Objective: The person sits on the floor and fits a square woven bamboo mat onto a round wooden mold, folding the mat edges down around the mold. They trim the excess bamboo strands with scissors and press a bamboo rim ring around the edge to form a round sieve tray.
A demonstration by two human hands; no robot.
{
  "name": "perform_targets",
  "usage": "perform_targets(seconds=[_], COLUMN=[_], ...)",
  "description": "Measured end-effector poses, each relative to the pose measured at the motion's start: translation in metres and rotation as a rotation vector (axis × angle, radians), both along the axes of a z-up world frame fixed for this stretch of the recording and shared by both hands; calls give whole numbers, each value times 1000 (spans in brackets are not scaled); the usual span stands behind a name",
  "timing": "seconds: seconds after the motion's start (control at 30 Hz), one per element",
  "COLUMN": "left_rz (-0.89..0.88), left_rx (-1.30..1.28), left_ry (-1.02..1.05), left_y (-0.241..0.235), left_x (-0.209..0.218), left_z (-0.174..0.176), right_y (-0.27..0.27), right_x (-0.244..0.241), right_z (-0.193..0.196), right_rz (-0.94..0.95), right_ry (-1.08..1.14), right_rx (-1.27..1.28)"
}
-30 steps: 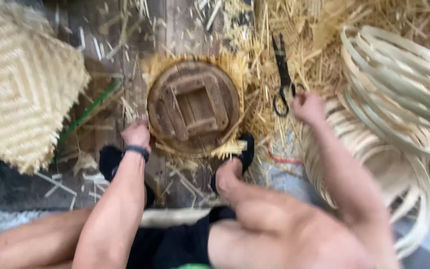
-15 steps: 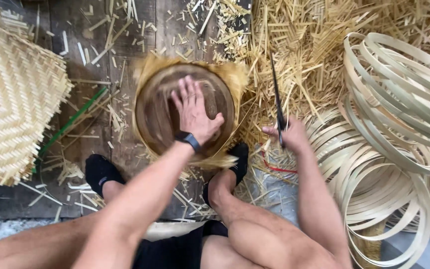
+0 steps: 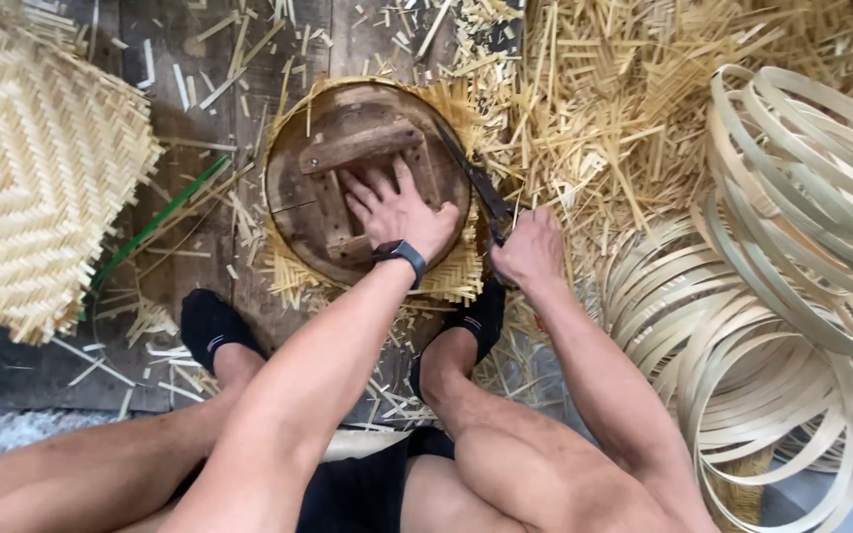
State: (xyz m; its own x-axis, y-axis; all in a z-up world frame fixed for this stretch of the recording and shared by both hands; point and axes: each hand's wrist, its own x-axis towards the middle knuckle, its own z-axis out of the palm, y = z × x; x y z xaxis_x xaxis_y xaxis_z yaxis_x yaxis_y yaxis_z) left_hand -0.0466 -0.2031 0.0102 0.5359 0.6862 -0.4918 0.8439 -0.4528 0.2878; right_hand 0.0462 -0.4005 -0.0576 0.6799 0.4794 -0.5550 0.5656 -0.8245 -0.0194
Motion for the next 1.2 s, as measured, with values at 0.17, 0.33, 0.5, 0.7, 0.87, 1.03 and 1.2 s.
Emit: perform_targets(seconds=[0.17,0.33,0.5,0.7,0.87,1.03,1.2], left_rz=[-42,-114,-176,-182,-186,-262,-467], left_rx=[25,5,1,2,37,-20,24], left_ry=[-31,-26,-17,-28,-31,-5,-5], left_y=[-2,-17,-19,-21,-20,-16,-23], left_x=[-1,-9,-9,-9,-1,-13,-28], left_z=[-18,-14,-10,-20,-16,-14,-11], right_y=[-1,-10,-54,-34,1,-13,-47], right_x=[0,-11,-15,21,46,52,52], right_z=[21,29,-53,15,-7,-8,-17], right_rz=[-152,-135,-46,-304,-44,-38,13], right_ry=[-65,-23,-280,72,-251,-297,-128], right_rx=[256,-4,251,-130,52,124,-54])
